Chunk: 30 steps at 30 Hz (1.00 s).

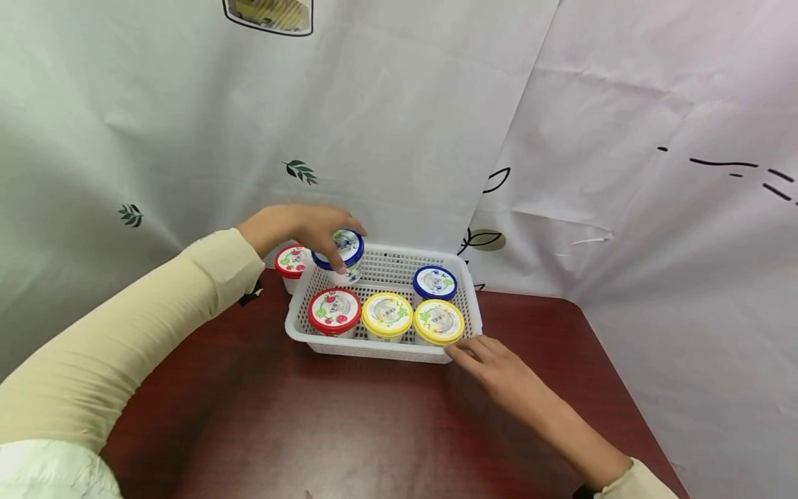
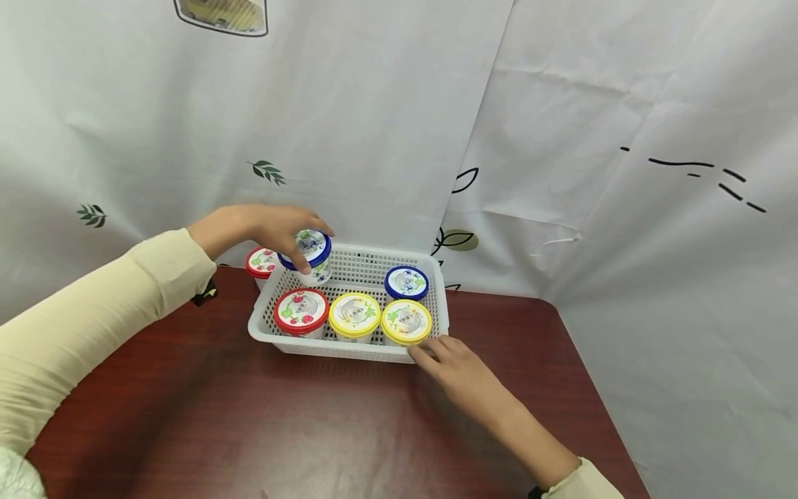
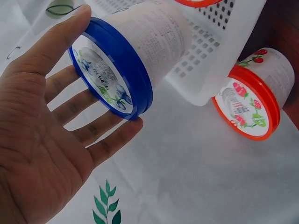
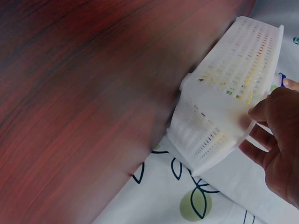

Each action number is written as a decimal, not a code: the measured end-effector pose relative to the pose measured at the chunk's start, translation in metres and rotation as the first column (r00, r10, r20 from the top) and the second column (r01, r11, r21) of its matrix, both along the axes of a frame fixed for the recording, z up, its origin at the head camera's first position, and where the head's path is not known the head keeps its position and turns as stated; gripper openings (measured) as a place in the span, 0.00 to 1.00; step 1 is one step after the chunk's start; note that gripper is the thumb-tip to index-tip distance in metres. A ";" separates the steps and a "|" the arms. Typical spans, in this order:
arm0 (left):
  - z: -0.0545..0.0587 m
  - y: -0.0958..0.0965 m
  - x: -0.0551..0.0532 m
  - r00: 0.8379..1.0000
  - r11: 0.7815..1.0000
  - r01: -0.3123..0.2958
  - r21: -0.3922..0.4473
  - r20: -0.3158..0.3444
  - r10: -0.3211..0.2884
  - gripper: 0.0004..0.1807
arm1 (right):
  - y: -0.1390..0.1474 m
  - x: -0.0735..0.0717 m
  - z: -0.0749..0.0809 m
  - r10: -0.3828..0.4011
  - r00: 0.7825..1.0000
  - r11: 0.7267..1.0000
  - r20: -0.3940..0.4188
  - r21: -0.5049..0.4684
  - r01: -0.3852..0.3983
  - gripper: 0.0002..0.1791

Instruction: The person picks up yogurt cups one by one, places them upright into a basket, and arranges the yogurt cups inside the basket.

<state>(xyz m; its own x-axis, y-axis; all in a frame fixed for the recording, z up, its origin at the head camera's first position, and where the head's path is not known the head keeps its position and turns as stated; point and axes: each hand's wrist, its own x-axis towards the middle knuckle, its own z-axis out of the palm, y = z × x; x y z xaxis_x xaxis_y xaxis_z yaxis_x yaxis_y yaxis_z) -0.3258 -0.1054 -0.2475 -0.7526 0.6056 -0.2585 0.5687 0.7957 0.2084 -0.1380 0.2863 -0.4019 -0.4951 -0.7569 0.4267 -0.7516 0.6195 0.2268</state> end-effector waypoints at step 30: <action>-0.023 0.022 -0.007 1.000 0.998 -0.009 -0.060 0.023 0.010 0.48 | 0.000 0.000 -0.001 -0.004 1.000 1.000 -0.001 0.000 0.004 0.28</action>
